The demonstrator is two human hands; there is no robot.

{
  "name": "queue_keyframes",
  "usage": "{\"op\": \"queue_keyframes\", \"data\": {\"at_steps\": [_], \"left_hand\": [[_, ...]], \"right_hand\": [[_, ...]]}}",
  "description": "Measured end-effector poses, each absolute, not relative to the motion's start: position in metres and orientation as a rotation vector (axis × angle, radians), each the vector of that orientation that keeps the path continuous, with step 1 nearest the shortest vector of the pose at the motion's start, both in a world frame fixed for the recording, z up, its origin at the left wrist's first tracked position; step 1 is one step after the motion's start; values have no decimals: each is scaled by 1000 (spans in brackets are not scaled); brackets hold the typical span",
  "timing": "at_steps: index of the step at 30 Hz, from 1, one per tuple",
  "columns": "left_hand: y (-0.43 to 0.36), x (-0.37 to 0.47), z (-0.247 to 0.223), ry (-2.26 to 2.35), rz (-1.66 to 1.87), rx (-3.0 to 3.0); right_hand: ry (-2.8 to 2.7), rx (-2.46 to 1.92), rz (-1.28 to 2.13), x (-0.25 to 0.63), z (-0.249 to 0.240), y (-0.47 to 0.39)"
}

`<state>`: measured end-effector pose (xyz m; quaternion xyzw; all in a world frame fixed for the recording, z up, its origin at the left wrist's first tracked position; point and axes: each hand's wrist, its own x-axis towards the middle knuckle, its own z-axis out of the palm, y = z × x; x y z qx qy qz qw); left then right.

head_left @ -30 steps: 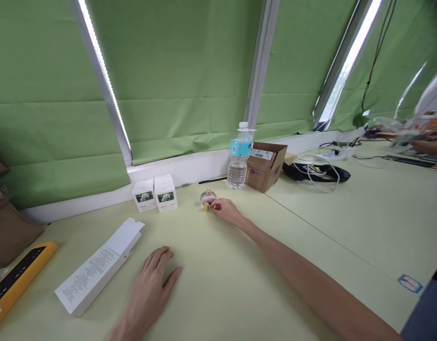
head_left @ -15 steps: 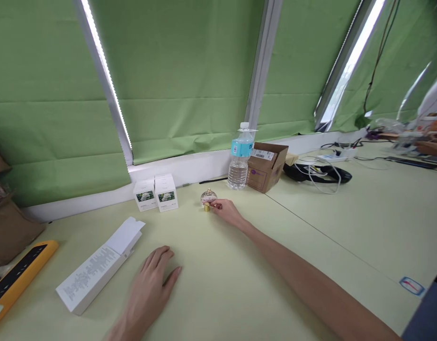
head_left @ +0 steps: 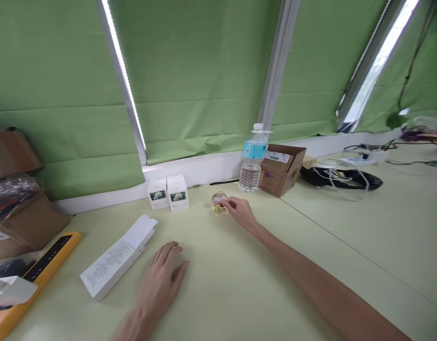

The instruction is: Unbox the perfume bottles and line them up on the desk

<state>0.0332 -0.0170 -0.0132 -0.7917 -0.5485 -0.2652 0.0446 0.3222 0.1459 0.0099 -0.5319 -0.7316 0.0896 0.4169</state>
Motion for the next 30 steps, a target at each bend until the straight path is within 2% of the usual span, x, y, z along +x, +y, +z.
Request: {"op": "queue_keyframes", "data": {"at_steps": [4, 9, 12, 16, 21, 23, 25, 30], "left_hand": [[-11, 15, 2, -1688, -756, -2213], [0, -30, 16, -1976, -602, -1854], [3, -55, 20, -2245, -479, -1847], [-1, -56, 26, -2442, -505, -2001], [-11, -14, 29, -2305, -615, -2182], [-14, 2, 29, -2251, -613, -2228], [-18, 12, 28, -2219, -612, -2263], [-25, 22, 32, -2251, -574, -2301]], "right_hand": [[-1899, -1218, 216, 312, 14, 136], [-1993, -1109, 302, 296, 18, 125], [-2033, -1078, 431, 287, 24, 120], [-2090, -1040, 720, 275, 34, 109], [-2160, -927, 1233, 260, 48, 86], [-2049, -858, 1531, 254, 50, 77], [-1884, -845, 1683, 248, 50, 73], [-1636, -933, 1534, 256, 55, 88]]}}
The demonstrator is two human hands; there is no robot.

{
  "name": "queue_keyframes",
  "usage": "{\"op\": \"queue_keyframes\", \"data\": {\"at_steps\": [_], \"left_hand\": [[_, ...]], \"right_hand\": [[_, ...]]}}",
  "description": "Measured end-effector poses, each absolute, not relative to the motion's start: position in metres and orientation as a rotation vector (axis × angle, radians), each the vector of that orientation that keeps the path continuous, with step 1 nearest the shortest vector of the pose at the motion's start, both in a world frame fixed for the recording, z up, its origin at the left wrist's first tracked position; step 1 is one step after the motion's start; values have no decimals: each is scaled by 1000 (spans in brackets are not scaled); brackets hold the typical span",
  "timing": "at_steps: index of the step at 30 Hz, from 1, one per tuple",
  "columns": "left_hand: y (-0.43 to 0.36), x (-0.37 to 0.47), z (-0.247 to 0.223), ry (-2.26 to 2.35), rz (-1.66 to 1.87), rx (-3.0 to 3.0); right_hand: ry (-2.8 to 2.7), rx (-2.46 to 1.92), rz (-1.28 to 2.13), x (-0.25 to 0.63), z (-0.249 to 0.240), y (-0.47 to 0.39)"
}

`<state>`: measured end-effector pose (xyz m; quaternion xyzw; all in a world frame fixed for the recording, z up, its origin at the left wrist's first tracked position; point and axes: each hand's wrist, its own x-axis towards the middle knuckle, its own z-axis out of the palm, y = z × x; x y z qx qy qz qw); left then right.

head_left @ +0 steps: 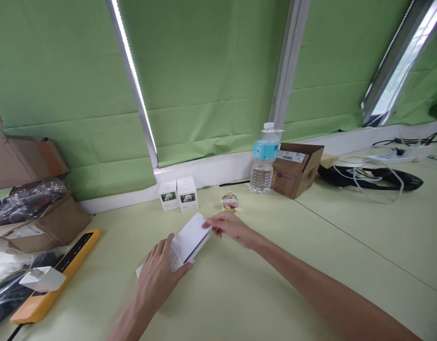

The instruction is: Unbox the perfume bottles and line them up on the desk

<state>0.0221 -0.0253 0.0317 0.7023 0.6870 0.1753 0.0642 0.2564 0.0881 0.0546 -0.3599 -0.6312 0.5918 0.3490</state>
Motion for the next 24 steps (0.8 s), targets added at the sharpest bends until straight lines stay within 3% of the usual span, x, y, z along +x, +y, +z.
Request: {"op": "queue_keyframes", "data": {"at_steps": [6, 14, 18, 24], "left_hand": [[-28, 27, 34, 2037, 596, 2056], [-32, 39, 37, 1943, 945, 2303], [-34, 37, 47, 1894, 1026, 2104], [-26, 25, 60, 1845, 1222, 1458]], "right_hand": [[-1406, -914, 1350, 294, 87, 110], [-1514, -724, 1622, 264, 116, 56], [-1587, -555, 1701, 255, 127, 39], [-1831, -897, 1222, 254, 115, 46]]}}
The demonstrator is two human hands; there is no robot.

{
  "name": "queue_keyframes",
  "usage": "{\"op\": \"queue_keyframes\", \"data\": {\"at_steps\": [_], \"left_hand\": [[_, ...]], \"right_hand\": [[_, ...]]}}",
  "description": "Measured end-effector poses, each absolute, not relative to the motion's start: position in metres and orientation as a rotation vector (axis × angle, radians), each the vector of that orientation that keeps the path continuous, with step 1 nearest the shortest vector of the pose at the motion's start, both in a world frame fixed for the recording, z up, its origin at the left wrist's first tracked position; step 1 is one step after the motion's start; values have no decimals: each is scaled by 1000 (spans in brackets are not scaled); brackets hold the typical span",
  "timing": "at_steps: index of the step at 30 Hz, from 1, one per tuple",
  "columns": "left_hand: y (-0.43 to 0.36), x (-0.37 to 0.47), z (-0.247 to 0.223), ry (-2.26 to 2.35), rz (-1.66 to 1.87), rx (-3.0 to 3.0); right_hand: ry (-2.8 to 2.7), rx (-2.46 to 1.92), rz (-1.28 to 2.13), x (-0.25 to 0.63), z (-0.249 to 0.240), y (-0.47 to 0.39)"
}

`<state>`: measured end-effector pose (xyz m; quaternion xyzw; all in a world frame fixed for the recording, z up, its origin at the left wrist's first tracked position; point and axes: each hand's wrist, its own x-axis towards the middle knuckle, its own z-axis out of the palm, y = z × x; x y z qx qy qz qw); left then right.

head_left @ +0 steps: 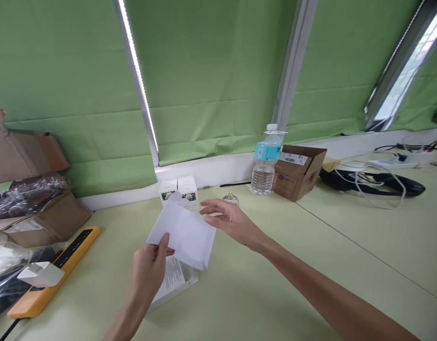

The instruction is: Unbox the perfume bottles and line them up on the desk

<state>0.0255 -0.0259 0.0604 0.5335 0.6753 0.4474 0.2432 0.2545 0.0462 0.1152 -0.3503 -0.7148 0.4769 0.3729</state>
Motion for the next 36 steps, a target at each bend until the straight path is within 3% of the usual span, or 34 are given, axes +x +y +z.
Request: {"op": "queue_keyframes", "data": {"at_steps": [4, 10, 12, 17, 23, 32, 36], "left_hand": [[-21, 21, 67, 1603, 1483, 1195], [-19, 17, 69, 1481, 1749, 1064], [-18, 17, 66, 1488, 1821, 1143], [-17, 17, 58, 1602, 1628, 1456], [-18, 11, 63, 1543, 1908, 1361], [-18, 0, 73, 1694, 1349, 1587], [-7, -28, 71, 2097, 1227, 1669]], "right_hand": [[-1987, -1031, 1003, 251, 96, 55], [-1632, -963, 1581, 243, 74, 63], [-1548, -912, 1606, 239, 69, 62], [-1556, -899, 1647, 234, 59, 59], [-1513, -908, 1721, 230, 57, 56], [-1493, -899, 1699, 225, 59, 50], [-1597, -918, 1622, 227, 61, 49]]}}
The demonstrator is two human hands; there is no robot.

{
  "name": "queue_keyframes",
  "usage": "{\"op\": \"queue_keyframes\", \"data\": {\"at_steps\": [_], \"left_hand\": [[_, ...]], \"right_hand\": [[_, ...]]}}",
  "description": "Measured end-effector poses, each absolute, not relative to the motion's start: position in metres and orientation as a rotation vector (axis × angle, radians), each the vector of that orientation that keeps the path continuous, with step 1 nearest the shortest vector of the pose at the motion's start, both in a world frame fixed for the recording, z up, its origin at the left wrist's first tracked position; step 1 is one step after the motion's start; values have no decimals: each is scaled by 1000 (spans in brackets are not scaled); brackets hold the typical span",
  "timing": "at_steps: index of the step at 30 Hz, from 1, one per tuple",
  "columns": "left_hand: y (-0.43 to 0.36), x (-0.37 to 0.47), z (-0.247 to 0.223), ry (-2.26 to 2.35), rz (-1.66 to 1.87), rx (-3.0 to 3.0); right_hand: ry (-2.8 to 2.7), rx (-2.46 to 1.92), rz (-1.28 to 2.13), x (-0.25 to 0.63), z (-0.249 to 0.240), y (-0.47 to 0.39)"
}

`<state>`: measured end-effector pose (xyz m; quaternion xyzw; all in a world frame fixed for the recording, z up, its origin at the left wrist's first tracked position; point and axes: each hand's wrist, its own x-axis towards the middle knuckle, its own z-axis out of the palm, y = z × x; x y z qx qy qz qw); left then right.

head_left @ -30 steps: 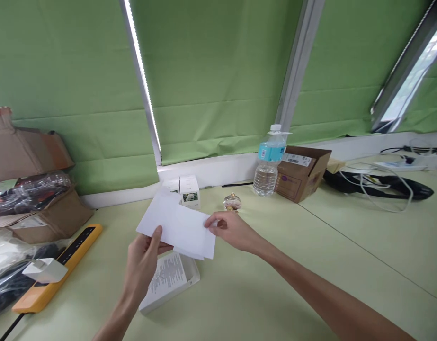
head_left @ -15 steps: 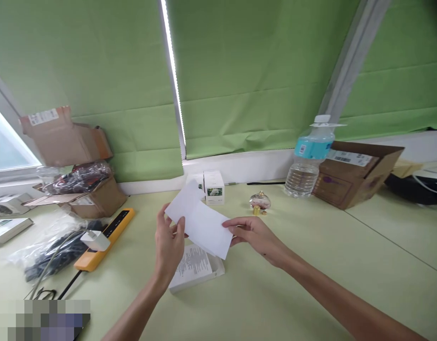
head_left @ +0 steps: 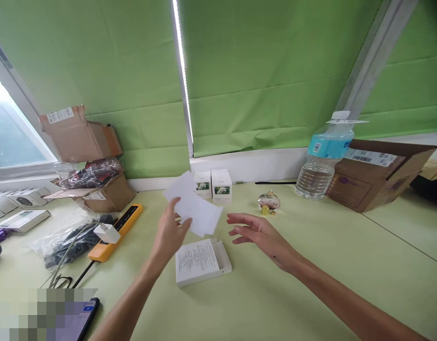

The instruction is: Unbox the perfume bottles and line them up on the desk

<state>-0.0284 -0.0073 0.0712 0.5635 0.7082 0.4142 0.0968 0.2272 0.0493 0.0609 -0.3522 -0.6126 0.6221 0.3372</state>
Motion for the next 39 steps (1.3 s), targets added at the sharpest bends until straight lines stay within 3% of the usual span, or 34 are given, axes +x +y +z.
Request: {"op": "queue_keyframes", "data": {"at_steps": [4, 9, 19, 26, 32, 39], "left_hand": [[-2, -87, 72, 2438, 1079, 1578], [-13, -148, 69, 2641, 630, 1504], [-47, -163, 69, 2730, 119, 1422], [-44, -127, 86, 2731, 291, 1497], [-35, -71, 77, 2223, 583, 1807], [-41, -23, 71, 1689, 800, 1859]], "right_hand": [[-1696, -997, 1597, 230, 56, 56], [-1803, -1035, 1629, 234, 46, 64], [-2048, -983, 1609, 228, 47, 52], [-2039, -880, 1895, 213, 52, 21], [-1757, -800, 2079, 203, 39, 11], [-1982, -794, 1411, 208, 56, 23]]}}
